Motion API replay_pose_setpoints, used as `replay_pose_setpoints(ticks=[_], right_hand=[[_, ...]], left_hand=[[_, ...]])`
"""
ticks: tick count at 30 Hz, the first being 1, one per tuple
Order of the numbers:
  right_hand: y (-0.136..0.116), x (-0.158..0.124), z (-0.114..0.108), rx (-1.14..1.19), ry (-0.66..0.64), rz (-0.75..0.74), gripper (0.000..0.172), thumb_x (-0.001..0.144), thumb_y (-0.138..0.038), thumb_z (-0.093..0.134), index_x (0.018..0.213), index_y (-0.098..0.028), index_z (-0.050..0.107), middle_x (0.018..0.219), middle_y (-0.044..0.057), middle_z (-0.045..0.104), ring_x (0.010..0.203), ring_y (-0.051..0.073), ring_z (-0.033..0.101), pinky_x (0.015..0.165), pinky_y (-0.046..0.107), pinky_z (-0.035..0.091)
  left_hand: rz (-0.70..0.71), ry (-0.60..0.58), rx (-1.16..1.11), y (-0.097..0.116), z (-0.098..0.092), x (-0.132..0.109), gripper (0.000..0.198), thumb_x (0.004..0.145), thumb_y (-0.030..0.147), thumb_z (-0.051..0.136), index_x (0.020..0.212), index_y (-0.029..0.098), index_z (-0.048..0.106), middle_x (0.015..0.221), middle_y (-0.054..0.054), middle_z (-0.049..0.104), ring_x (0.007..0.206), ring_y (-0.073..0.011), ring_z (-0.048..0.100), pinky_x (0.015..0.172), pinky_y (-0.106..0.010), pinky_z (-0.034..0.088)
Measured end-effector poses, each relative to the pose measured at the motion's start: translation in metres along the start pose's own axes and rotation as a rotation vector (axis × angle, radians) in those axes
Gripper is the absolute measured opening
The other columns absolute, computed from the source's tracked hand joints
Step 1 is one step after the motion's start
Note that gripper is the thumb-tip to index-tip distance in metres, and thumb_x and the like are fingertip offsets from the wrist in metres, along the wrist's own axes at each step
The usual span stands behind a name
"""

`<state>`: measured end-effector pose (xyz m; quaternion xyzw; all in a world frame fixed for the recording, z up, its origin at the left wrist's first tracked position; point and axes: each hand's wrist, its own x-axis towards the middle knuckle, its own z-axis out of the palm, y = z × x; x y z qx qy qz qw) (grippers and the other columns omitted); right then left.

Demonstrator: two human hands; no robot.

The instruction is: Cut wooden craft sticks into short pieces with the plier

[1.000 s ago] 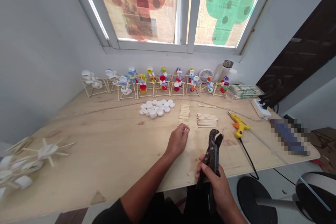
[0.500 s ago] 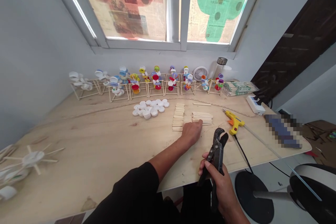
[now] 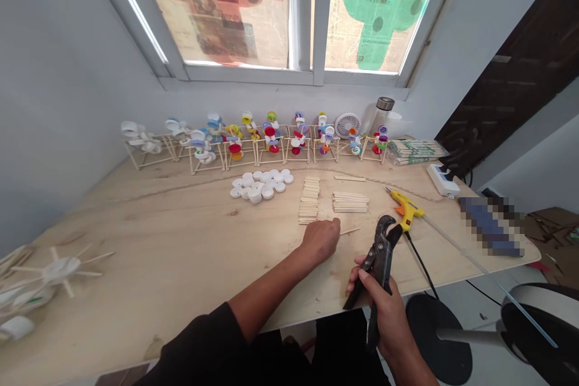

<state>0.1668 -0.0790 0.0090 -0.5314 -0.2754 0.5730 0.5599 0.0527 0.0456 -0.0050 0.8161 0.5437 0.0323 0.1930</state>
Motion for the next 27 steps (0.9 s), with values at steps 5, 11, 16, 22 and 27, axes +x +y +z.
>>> replay_pose_setpoints(ticks=[5,11,16,22,27], right_hand=[[0.001,0.004,0.003,-0.019,-0.005,-0.013,0.031,0.072,-0.037,0.066,0.094,-0.017,0.056,0.070,0.000,0.060,0.065,0.015,0.054,0.064,0.028,0.043],[-0.001,0.010,0.005,-0.132,0.004,-0.077,0.033,0.073,-0.038,0.065,0.096,-0.017,0.056,0.069,-0.001,0.060,0.065,0.015,0.054,0.064,0.027,0.042],[0.001,0.017,0.013,-0.232,0.034,-0.178,0.031,0.073,-0.039,0.064,0.092,-0.015,0.057,0.059,-0.003,0.057,0.060,0.014,0.052,0.059,0.025,0.040],[0.008,0.023,0.025,-0.223,0.073,-0.260,0.027,0.072,-0.038,0.065,0.083,-0.015,0.057,0.050,-0.004,0.053,0.050,0.013,0.048,0.050,0.024,0.038],[0.003,0.024,0.029,-0.188,0.079,-0.281,0.025,0.070,-0.036,0.066,0.079,-0.016,0.055,0.054,-0.004,0.053,0.050,0.012,0.049,0.050,0.024,0.039]], left_hand=[[0.006,-0.039,-0.172,-0.010,-0.013,-0.021,0.018,0.079,0.020,0.043,0.087,0.014,0.058,0.086,-0.012,0.064,0.081,-0.0236,0.059,0.066,-0.031,0.041],[0.098,-0.082,-0.521,-0.019,-0.015,-0.056,0.024,0.083,0.032,0.041,0.083,0.014,0.057,0.065,0.002,0.052,0.058,-0.0094,0.045,0.051,-0.018,0.033],[0.111,-0.148,-1.071,-0.016,-0.006,-0.075,0.024,0.077,0.037,0.052,0.072,0.013,0.052,0.053,0.007,0.032,0.049,-0.0064,0.028,0.046,-0.019,0.020],[0.070,-0.180,-1.297,-0.010,-0.005,-0.085,0.026,0.074,0.039,0.057,0.072,0.014,0.051,0.050,0.009,0.030,0.046,-0.0049,0.023,0.044,-0.020,0.014],[-0.067,-0.165,-1.473,-0.014,-0.008,-0.091,0.017,0.077,0.030,0.050,0.084,0.014,0.052,0.051,0.008,0.036,0.042,-0.0046,0.025,0.043,-0.019,0.015]])
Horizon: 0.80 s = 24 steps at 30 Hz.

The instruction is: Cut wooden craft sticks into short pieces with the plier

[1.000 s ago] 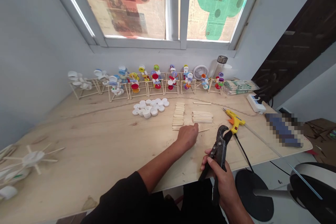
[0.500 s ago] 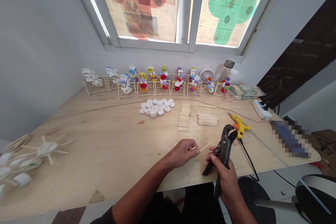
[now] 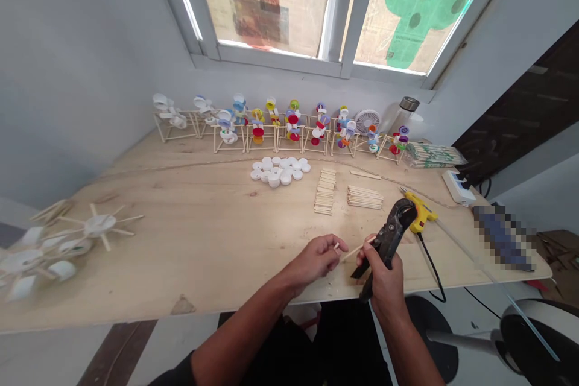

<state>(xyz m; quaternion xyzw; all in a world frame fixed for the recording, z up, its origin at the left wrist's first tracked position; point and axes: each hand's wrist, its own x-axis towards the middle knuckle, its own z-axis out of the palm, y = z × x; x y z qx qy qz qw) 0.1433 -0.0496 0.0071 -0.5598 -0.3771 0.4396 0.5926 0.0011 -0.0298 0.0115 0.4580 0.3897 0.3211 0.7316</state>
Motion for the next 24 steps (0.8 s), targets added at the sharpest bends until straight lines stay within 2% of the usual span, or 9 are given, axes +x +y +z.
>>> replay_pose_setpoints(ticks=[2,5,10,15,19,24], right_hand=[[-0.004,0.000,0.000,0.017,-0.006,0.004,0.024,0.070,-0.035,0.066,0.080,-0.016,0.055,0.056,-0.004,0.053,0.050,0.012,0.049,0.050,0.024,0.039],[-0.007,-0.001,0.000,0.043,-0.018,0.014,0.022,0.071,-0.034,0.066,0.080,-0.017,0.055,0.057,-0.005,0.053,0.050,0.011,0.049,0.050,0.023,0.038],[-0.010,-0.004,0.001,0.076,-0.043,0.044,0.019,0.071,-0.031,0.065,0.079,-0.017,0.055,0.057,-0.005,0.052,0.051,0.010,0.049,0.051,0.023,0.038],[-0.012,-0.008,0.002,0.089,-0.070,0.063,0.017,0.072,-0.029,0.065,0.079,-0.017,0.055,0.056,-0.005,0.052,0.050,0.010,0.049,0.052,0.023,0.038],[-0.013,-0.010,0.005,0.092,-0.094,0.082,0.016,0.073,-0.028,0.064,0.078,-0.017,0.055,0.055,-0.005,0.052,0.050,0.010,0.049,0.052,0.023,0.038],[-0.012,-0.011,0.007,0.087,-0.107,0.096,0.016,0.072,-0.028,0.064,0.078,-0.016,0.055,0.055,-0.005,0.054,0.050,0.011,0.050,0.052,0.024,0.038]], left_hand=[[-0.006,0.030,-0.049,-0.002,-0.006,-0.003,0.018,0.077,0.025,0.048,0.091,0.015,0.051,0.053,0.007,0.042,0.041,-0.0044,0.026,0.042,-0.019,0.016],[0.040,0.047,-0.077,-0.005,-0.016,-0.007,0.023,0.078,0.029,0.050,0.095,0.014,0.050,0.061,0.003,0.053,0.043,-0.0048,0.033,0.044,-0.019,0.022],[0.055,0.104,-0.060,-0.005,-0.023,-0.011,0.026,0.076,0.035,0.056,0.086,0.012,0.054,0.079,-0.007,0.066,0.047,-0.0060,0.046,0.048,-0.021,0.035],[-0.026,0.147,0.050,-0.005,-0.023,-0.011,0.033,0.076,0.043,0.055,0.082,0.011,0.060,0.073,-0.007,0.067,0.040,-0.0063,0.049,0.039,-0.019,0.031],[-0.069,0.040,0.105,-0.003,-0.022,-0.011,0.037,0.075,0.046,0.055,0.082,0.010,0.063,0.070,-0.006,0.067,0.039,-0.0058,0.049,0.038,-0.018,0.031],[-0.100,-0.140,0.139,0.006,-0.021,-0.011,0.037,0.077,0.045,0.055,0.072,0.009,0.064,0.068,-0.006,0.067,0.043,-0.0062,0.050,0.043,-0.018,0.035]])
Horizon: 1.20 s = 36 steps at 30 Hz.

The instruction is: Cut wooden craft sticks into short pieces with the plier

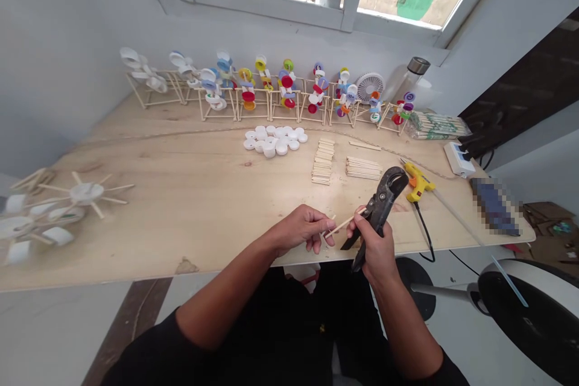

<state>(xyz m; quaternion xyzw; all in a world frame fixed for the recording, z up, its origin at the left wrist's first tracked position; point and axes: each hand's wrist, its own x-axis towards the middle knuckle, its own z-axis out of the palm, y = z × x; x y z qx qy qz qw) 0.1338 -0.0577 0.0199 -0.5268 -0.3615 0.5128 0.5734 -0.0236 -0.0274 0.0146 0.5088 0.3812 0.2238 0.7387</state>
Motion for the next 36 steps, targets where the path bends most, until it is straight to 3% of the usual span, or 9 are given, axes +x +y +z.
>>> replay_pose_setpoints(ticks=[11,36], right_hand=[[0.0032,-0.0025,0.0009,0.001,-0.007,0.003,0.014,0.072,-0.027,0.064,0.078,-0.017,0.056,0.056,-0.005,0.055,0.049,0.010,0.049,0.052,0.024,0.040],[0.0005,-0.0025,0.0027,-0.001,0.044,-0.034,0.014,0.070,-0.027,0.064,0.076,-0.017,0.056,0.055,-0.005,0.056,0.047,0.010,0.050,0.050,0.023,0.041]], left_hand=[[-0.025,-0.081,0.014,0.0016,0.0039,0.0030,0.036,0.077,0.043,0.056,0.090,0.011,0.066,0.071,-0.005,0.066,0.044,-0.0064,0.052,0.041,-0.017,0.035],[-0.053,-0.105,-0.030,0.0030,0.0079,0.0075,0.040,0.074,0.046,0.058,0.088,0.009,0.065,0.064,-0.005,0.065,0.041,-0.0076,0.053,0.037,-0.018,0.033]])
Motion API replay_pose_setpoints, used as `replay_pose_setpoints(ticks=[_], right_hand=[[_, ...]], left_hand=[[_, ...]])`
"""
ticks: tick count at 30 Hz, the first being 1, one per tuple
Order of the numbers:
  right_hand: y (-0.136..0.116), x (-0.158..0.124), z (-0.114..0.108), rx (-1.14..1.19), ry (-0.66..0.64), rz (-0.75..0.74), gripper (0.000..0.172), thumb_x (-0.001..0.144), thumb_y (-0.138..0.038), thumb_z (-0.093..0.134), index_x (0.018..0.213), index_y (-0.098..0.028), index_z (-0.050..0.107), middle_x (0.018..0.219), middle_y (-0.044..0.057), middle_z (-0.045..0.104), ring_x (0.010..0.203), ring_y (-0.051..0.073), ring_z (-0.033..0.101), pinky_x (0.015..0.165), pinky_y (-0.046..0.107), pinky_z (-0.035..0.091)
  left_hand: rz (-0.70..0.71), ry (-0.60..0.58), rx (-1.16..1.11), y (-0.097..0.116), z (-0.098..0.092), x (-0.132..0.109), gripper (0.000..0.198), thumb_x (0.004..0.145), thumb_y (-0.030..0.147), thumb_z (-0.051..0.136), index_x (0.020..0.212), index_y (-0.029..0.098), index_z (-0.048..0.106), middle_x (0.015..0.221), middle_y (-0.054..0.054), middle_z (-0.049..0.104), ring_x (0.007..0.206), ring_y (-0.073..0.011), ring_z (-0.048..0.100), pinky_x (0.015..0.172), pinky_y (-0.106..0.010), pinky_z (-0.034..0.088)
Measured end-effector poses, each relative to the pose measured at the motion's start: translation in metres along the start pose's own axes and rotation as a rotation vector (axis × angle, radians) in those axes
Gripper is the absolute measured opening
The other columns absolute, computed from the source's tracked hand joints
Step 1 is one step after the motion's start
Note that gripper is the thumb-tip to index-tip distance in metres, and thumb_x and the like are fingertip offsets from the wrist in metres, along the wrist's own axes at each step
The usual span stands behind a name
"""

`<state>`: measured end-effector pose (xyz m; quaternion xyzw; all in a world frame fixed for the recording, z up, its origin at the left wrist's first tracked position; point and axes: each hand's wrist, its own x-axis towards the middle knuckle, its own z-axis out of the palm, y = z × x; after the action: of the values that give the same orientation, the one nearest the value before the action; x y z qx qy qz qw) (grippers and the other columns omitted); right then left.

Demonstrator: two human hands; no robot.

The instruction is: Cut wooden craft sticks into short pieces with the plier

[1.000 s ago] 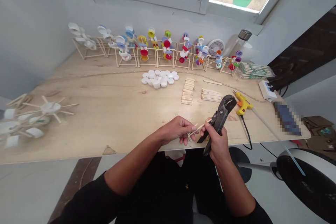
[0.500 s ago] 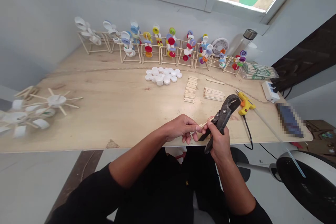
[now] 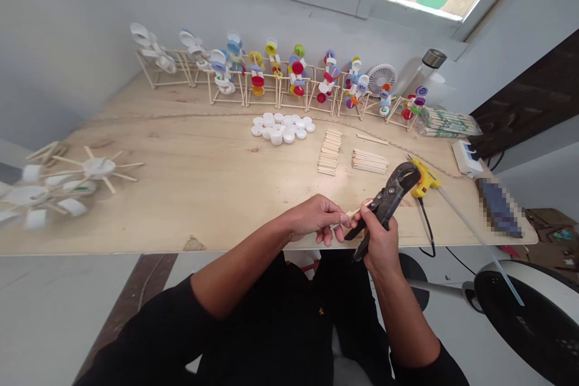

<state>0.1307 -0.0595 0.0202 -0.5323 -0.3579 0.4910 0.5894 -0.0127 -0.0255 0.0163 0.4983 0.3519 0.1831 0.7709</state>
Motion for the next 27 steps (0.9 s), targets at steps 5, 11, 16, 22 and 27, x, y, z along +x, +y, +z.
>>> replay_pose_setpoints(ticks=[5,11,16,22,27], right_hand=[[0.001,-0.001,-0.001,-0.007,0.018,0.001,0.016,0.069,-0.028,0.065,0.076,-0.016,0.057,0.055,-0.005,0.056,0.047,0.010,0.050,0.048,0.023,0.040],[0.001,-0.003,-0.003,-0.009,0.018,-0.003,0.015,0.069,-0.027,0.065,0.075,-0.016,0.057,0.055,-0.005,0.055,0.048,0.010,0.050,0.050,0.022,0.041],[0.000,-0.004,-0.002,-0.004,0.015,-0.006,0.015,0.069,-0.028,0.065,0.076,-0.017,0.057,0.055,-0.005,0.055,0.047,0.009,0.049,0.051,0.023,0.041],[-0.001,-0.005,0.000,-0.007,-0.010,-0.007,0.015,0.071,-0.028,0.063,0.077,-0.017,0.056,0.056,-0.005,0.055,0.047,0.010,0.050,0.051,0.024,0.041],[-0.005,-0.007,-0.003,-0.024,-0.056,-0.018,0.016,0.072,-0.027,0.062,0.082,-0.016,0.056,0.060,-0.003,0.057,0.054,0.013,0.053,0.058,0.027,0.042]], left_hand=[[-0.009,0.007,-0.016,0.000,0.001,-0.001,0.041,0.073,0.046,0.059,0.089,0.009,0.065,0.066,-0.005,0.065,0.040,-0.0062,0.051,0.039,-0.018,0.034],[0.004,-0.012,-0.034,-0.002,0.001,0.000,0.038,0.073,0.044,0.060,0.085,0.009,0.065,0.066,-0.006,0.066,0.040,-0.0059,0.051,0.039,-0.018,0.034],[0.023,-0.020,-0.044,-0.003,0.003,-0.001,0.034,0.074,0.042,0.059,0.083,0.009,0.063,0.066,-0.006,0.065,0.040,-0.0057,0.051,0.038,-0.017,0.034],[0.046,0.004,-0.044,-0.001,0.007,-0.004,0.028,0.076,0.038,0.057,0.077,0.011,0.062,0.058,-0.002,0.062,0.039,-0.0060,0.050,0.037,-0.017,0.034],[0.097,0.012,0.005,0.004,0.004,-0.011,0.025,0.080,0.034,0.053,0.075,0.010,0.061,0.055,-0.001,0.061,0.036,-0.0047,0.047,0.036,-0.016,0.032]])
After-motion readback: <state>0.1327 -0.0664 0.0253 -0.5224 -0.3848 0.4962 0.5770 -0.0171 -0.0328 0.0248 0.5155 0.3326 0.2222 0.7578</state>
